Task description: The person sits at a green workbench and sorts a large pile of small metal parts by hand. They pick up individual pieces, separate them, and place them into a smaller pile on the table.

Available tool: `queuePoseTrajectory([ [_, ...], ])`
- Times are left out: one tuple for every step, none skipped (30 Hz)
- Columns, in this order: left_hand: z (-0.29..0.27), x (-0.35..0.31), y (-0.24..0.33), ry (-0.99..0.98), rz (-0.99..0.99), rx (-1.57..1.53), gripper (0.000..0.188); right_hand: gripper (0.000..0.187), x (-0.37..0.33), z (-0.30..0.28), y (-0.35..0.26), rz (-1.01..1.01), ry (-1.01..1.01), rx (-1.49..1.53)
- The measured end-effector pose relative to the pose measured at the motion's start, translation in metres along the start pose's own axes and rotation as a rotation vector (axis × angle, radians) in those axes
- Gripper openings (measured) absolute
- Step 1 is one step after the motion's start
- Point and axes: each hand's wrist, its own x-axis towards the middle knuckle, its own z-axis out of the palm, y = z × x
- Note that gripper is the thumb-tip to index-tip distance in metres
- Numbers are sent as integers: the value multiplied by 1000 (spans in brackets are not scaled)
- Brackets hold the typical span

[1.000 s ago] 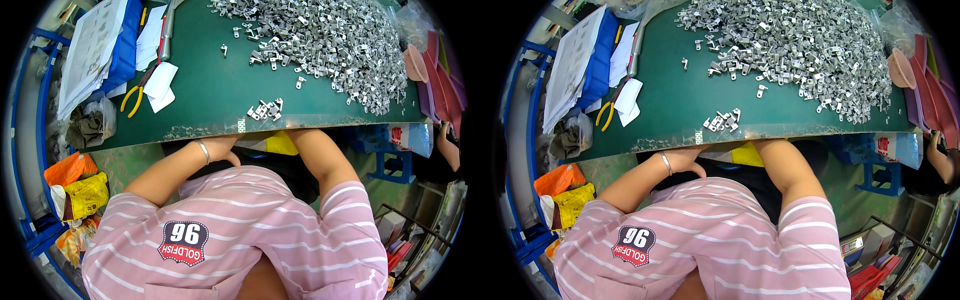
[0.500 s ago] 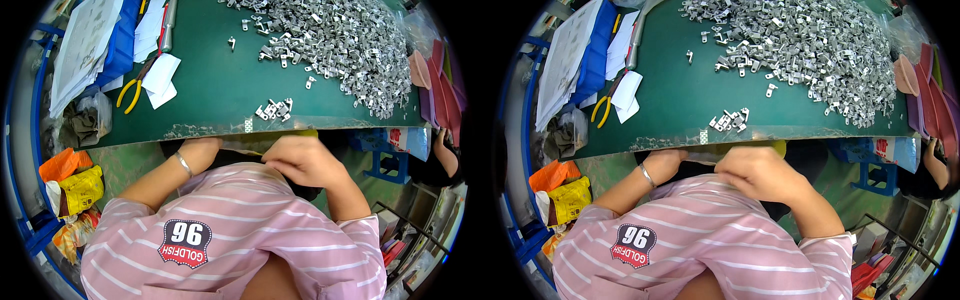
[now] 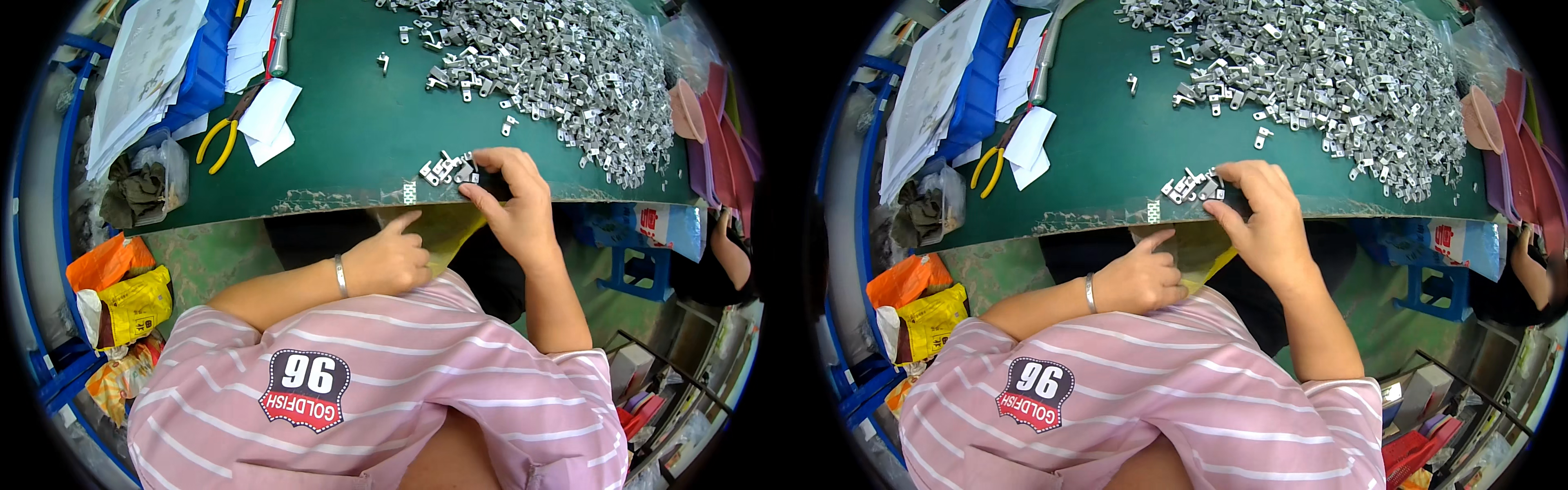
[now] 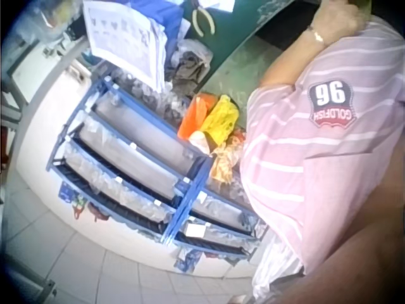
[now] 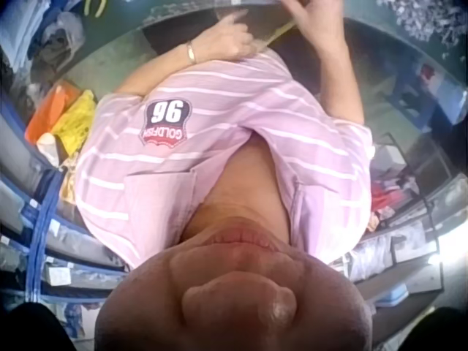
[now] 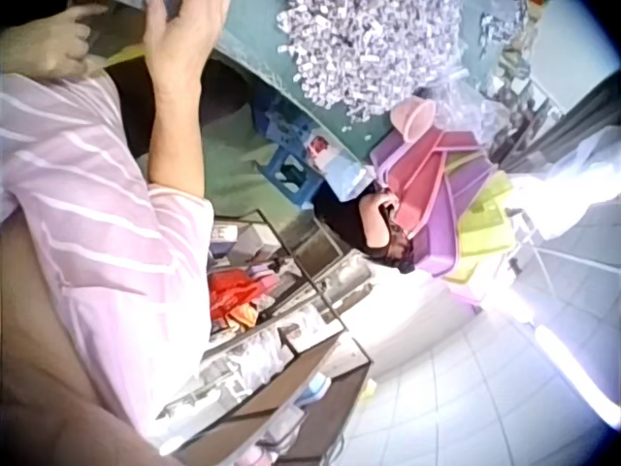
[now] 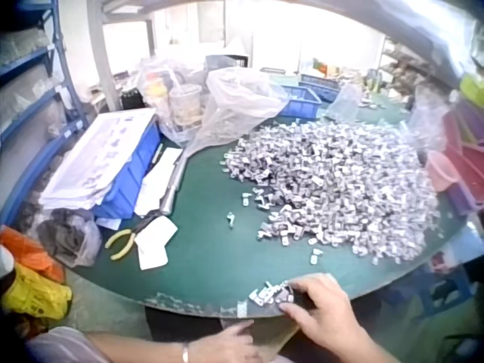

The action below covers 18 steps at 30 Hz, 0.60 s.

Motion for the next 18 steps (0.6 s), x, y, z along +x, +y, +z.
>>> queuePoseTrajectory([
  [3, -2, 2, 7, 52, 3, 12, 29, -5, 2, 4, -5, -7, 1],
  [4, -3, 5, -5, 44, 8, 9, 25, -11, 8, 6, -41, 48, 24],
  [4, -3, 5, -5, 40, -5, 9, 26, -17, 12, 9, -95, 86, 16],
  [2, -4, 5, -9, 37, -20, 9, 29, -21, 14, 9, -199, 125, -6],
  [1, -4, 5, -13, 34, -36, 9, 32, -25, 15, 9, -303, 165, -29],
  [3, -5, 6, 10, 27, -46, 9, 33, -32, 15, 9, -379, 134, -50],
  [7, -7, 6, 33, 18, -54, 9, 30, -36, 18, 9, -466, 102, -67],
  [9, -8, 7, 55, 10, -62, 9, 28, -39, 18, 5, -468, 4, -16],
  [9, -7, 7, 78, 9, -49, 9, 27, -39, 18, 0, -468, -93, 35],
  [10, -6, 8, 102, 8, -39, 10, 29, -39, 18, 4, -468, -212, 156],
  [10, -5, 9, 126, 6, -28, 10, 29, -36, 18, 5, -441, -111, 94],
  [7, -5, 8, 73, 5, -36, 10, 29, -29, 17, 6, -412, -9, 31],
  [3, -5, 8, 19, -2, -41, 11, 29, -21, 17, 7, -386, 91, -26],
  [0, -6, 8, -35, -6, -47, 11, 31, -9, 17, 1, -268, 155, -144],
  [2, -7, 9, -19, -12, -57, 11, 32, -4, 20, -1, -270, 117, -161],
  [4, -7, 8, -3, -13, -68, 12, 33, 1, 22, -3, -271, 81, -183],
  [5, -8, 7, 13, -14, -79, 12, 34, 3, 24, -4, -272, 45, -203],
  [5, -7, 6, 19, -11, -69, 12, 33, -2, 32, -1, -326, 30, -146],
])
